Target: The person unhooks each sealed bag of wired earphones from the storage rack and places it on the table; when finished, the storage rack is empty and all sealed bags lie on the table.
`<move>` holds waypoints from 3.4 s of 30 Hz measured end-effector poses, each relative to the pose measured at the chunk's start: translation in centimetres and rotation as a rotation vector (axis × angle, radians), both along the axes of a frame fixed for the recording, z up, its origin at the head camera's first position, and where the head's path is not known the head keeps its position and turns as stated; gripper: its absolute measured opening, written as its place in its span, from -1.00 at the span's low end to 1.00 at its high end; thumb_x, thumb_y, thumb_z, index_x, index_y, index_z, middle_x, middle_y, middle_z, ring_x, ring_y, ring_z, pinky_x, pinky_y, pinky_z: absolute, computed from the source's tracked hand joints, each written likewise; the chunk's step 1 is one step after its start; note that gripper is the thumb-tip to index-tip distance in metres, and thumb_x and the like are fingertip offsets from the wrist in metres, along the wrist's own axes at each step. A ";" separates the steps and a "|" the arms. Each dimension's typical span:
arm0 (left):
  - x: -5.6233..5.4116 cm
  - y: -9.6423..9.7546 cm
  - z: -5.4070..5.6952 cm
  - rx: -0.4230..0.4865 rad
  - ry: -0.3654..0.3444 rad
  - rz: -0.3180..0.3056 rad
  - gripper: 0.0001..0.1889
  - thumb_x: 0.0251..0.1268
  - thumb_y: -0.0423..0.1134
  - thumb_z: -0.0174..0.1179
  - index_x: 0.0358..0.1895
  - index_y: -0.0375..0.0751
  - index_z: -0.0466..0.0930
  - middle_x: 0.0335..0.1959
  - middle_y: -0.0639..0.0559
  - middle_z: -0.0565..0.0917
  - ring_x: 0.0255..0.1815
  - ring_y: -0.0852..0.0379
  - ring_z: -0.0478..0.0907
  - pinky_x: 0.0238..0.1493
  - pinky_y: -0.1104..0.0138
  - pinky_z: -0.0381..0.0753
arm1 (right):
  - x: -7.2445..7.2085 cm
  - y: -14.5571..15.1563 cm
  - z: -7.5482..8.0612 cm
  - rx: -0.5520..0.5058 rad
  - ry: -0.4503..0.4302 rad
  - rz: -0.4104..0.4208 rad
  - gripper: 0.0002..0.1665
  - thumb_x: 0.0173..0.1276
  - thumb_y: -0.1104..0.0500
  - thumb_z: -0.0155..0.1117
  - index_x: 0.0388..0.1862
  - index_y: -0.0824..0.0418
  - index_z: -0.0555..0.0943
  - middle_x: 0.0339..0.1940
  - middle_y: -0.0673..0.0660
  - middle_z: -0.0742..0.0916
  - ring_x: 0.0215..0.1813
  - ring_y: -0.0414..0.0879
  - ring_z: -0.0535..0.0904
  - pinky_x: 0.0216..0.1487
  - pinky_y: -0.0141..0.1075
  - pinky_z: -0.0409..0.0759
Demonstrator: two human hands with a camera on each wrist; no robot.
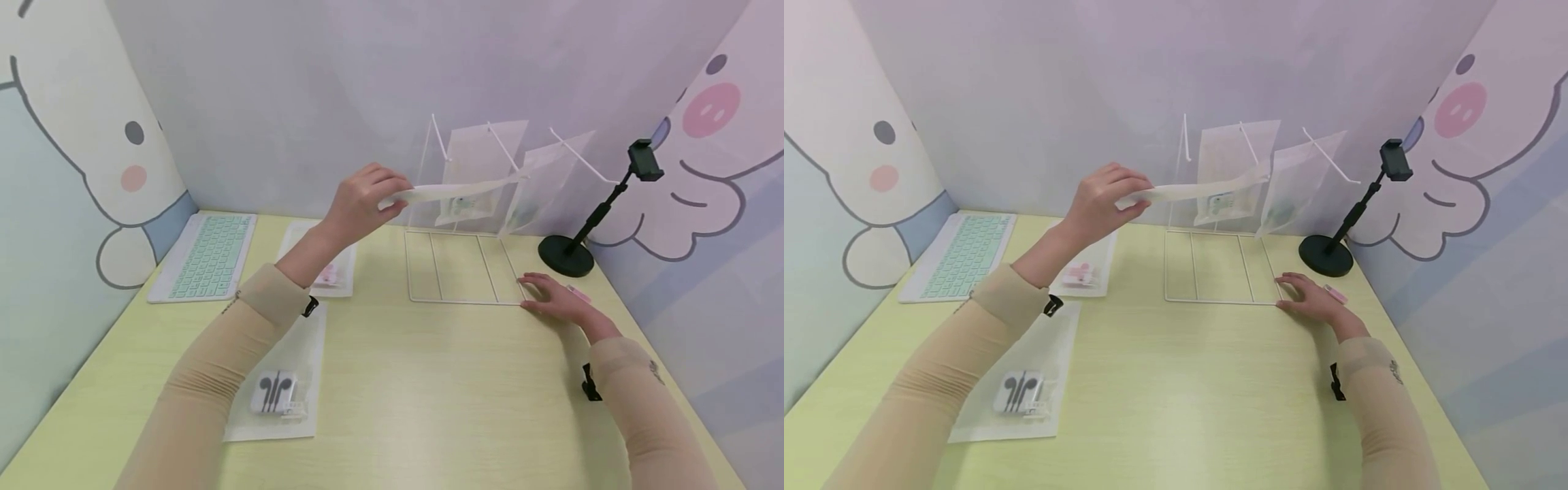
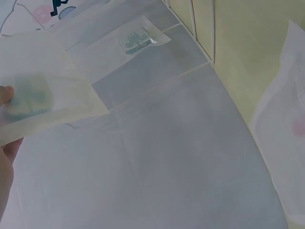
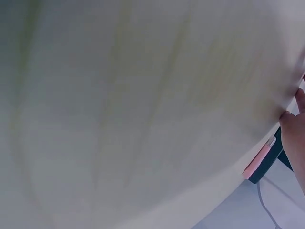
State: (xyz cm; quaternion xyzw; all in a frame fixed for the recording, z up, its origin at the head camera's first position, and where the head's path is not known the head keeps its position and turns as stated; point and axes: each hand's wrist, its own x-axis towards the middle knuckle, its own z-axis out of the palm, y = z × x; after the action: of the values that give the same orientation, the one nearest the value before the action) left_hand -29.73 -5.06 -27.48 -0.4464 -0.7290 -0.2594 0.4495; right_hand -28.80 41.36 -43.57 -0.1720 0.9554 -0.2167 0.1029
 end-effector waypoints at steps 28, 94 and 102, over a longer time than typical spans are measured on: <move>0.8 0.0 0.1 0.014 0.008 -0.017 -0.84 0.03 -0.39 0.36 -0.26 -0.25 0.68 -0.28 -0.04 0.72 -0.25 0.01 0.58 -0.16 0.19 0.59 | 0.1 -0.1 0.5 -0.013 -0.026 -0.005 -0.23 0.30 -0.09 0.24 0.37 0.22 0.27 0.45 0.40 0.15 0.44 0.38 -0.03 0.32 0.35 -0.08; 9.4 -8.5 -6.5 0.011 -1.071 -0.001 -0.53 0.08 -0.19 0.38 0.12 0.12 0.57 0.14 0.13 0.58 0.21 0.13 0.44 0.16 0.19 0.41 | -0.1 0.0 0.2 0.020 -0.009 -0.009 -0.24 0.32 -0.11 0.21 0.38 0.19 0.26 0.46 0.37 0.15 0.46 0.35 -0.03 0.35 0.32 -0.07; 10.0 -8.8 -7.6 0.037 -1.178 0.029 -0.57 0.03 -0.19 0.41 0.06 0.04 0.63 0.17 0.00 0.57 0.32 0.00 0.36 0.30 0.08 0.32 | -0.2 0.0 0.1 0.011 0.001 0.005 -0.25 0.32 -0.11 0.22 0.37 0.20 0.28 0.46 0.38 0.17 0.45 0.35 -0.01 0.34 0.31 -0.05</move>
State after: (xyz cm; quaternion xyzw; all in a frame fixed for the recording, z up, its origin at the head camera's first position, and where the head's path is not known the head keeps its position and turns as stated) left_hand -19.72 -13.87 -35.12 -0.2090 -0.8573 -0.4700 -0.0201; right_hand -28.99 41.37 -43.46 -0.1740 0.9562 -0.2112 0.1039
